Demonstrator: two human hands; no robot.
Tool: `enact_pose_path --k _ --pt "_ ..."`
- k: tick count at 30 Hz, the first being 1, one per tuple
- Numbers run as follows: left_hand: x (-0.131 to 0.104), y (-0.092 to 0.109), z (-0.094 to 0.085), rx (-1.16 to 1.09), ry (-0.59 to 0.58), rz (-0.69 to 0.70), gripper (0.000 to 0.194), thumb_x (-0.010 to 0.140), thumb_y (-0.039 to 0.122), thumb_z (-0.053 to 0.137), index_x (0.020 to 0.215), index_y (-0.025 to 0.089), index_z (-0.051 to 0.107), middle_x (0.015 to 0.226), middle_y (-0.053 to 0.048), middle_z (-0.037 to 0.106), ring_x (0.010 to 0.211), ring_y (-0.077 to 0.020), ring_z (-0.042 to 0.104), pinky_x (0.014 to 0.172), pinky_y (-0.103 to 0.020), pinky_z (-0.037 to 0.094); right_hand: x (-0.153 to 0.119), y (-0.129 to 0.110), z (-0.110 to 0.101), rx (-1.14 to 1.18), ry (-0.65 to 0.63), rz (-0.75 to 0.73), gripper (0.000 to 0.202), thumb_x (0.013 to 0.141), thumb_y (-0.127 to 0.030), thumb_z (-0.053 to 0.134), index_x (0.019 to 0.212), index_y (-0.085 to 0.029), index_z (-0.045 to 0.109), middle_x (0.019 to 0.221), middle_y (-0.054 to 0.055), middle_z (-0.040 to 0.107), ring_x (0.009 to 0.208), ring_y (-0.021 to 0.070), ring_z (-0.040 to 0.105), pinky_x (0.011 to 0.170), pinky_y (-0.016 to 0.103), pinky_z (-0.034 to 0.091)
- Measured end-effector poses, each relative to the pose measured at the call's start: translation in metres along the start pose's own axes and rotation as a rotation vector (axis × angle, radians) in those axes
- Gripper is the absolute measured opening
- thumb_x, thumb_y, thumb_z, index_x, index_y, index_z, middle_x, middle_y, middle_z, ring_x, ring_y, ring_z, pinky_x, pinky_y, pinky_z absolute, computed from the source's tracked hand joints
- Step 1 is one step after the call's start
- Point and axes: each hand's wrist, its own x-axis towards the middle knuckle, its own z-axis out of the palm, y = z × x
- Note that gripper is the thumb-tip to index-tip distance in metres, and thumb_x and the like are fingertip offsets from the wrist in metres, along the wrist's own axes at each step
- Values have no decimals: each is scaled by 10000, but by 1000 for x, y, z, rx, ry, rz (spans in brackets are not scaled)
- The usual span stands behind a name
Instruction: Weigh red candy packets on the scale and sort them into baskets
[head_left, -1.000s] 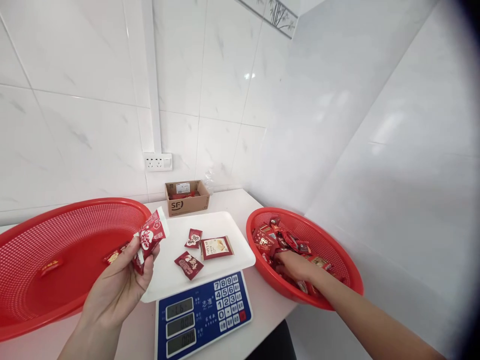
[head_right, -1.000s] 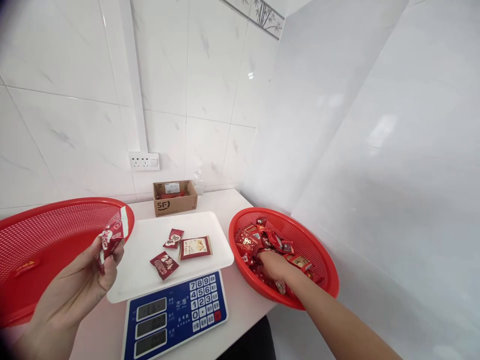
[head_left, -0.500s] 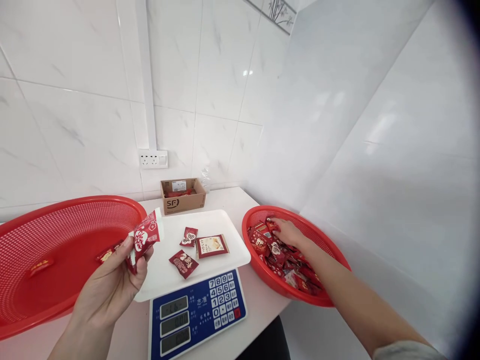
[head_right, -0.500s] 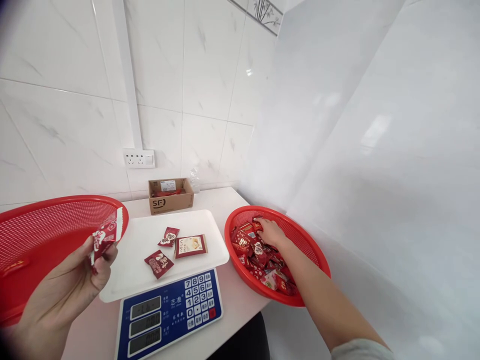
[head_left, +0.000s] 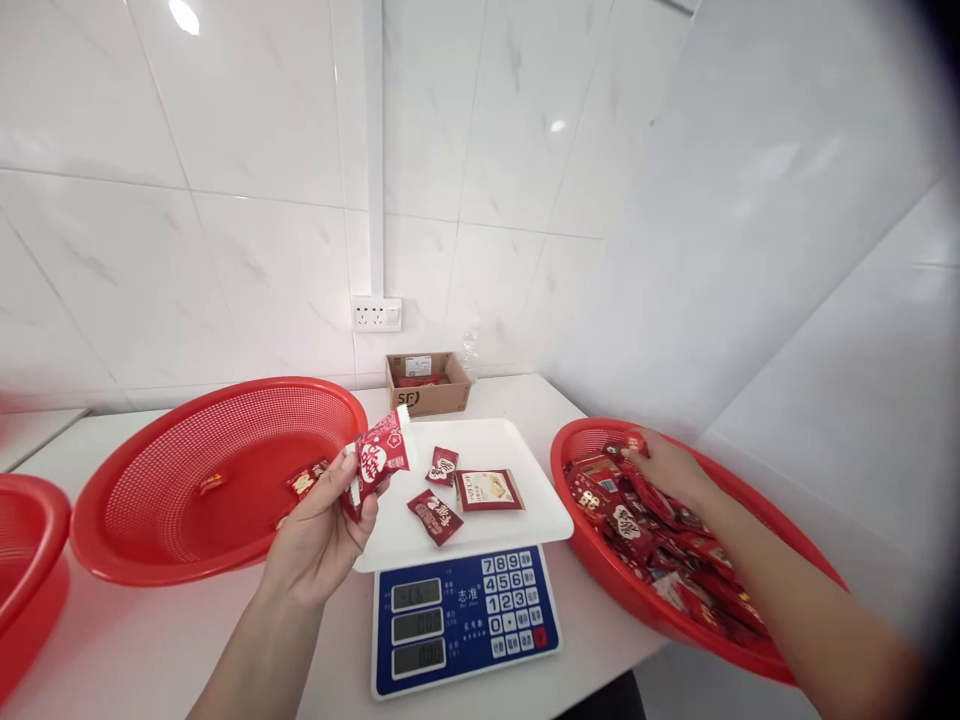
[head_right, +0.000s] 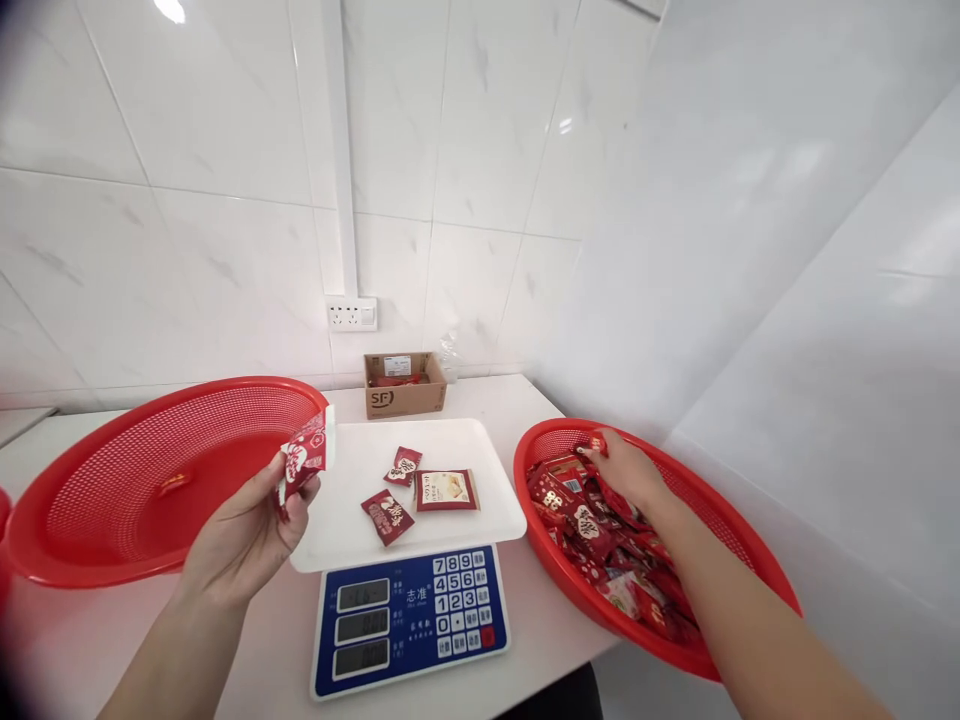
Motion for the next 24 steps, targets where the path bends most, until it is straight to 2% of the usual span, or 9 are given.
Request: enact_pose_path --k 2,4,6,8,11,13,17,20,24 --pt "-1 0 0 3 0 13 269 928 71 340 860 143 590 691 -28 700 518 -121 679 402 -154 543 -5 -24 -6 26 -23 -10 391 845 -301 484 1170 -86 515 1036 197 674 932 316 642 756 392 480" --pt "-1 1 1 3 2 21 270 924 65 343 852 144 591 685 -24 696 516 -119 677 400 -152 542 -15 -56 -8 83 -62 -92 368 869 -333 458 1188 -152 494 1067 125 675 960 257 635 784 338 481" --pt "-2 1 1 8 -2 17 253 919 65 357 861 144 591 695 -23 695 516 -118 676 398 -150 541 -29 -95 -5 155 -128 -236 273 887 -312 435 1133 -244 534 1076 34 674 978 189 623 808 273 471" --pt "-2 1 1 14 -17 9 229 915 69 378 878 143 591 717 -24 696 525 -115 677 406 -147 543 -47 -134 1 249 -239 -444 294 903 -263 393 1146 -238 556 1130 59 642 1028 212 590 851 322 456" --pt "-4 1 0 22 -43 8 209 913 75 396 891 146 591 744 -23 699 542 -109 681 427 -144 550 -70 -181 15 264 -338 -600 375 911 -225 357 1239 -216 538 1112 103 616 1059 239 548 880 368 439" --pt "-5 1 0 23 -44 10 199 908 74 407 886 151 589 748 -21 700 546 -111 683 431 -145 552 -81 -199 25 265 -342 -681 388 903 -215 375 1257 -231 533 1165 103 591 1099 250 513 906 388 422" --pt "-6 3 0 19 -40 -1 175 902 78 420 892 157 577 734 -19 699 542 -116 685 425 -142 549 -88 -207 33 252 -297 -690 382 867 -232 471 1242 -246 541 1296 93 523 1203 273 434 981 434 358" --pt "-7 4 -1 17 -64 -1 185 908 74 405 903 156 571 733 -17 699 545 -114 685 427 -142 549 -88 -196 28 273 -375 -654 383 856 -217 480 1235 -220 538 1276 95 540 1196 256 453 994 412 351" --pt "-8 6 0 14 -81 -9 192 913 70 393 915 149 568 734 -18 698 548 -110 684 432 -142 552 -91 -185 17 243 -438 -581 378 869 -272 474 1239 -217 531 1261 89 561 1165 256 492 968 408 374"
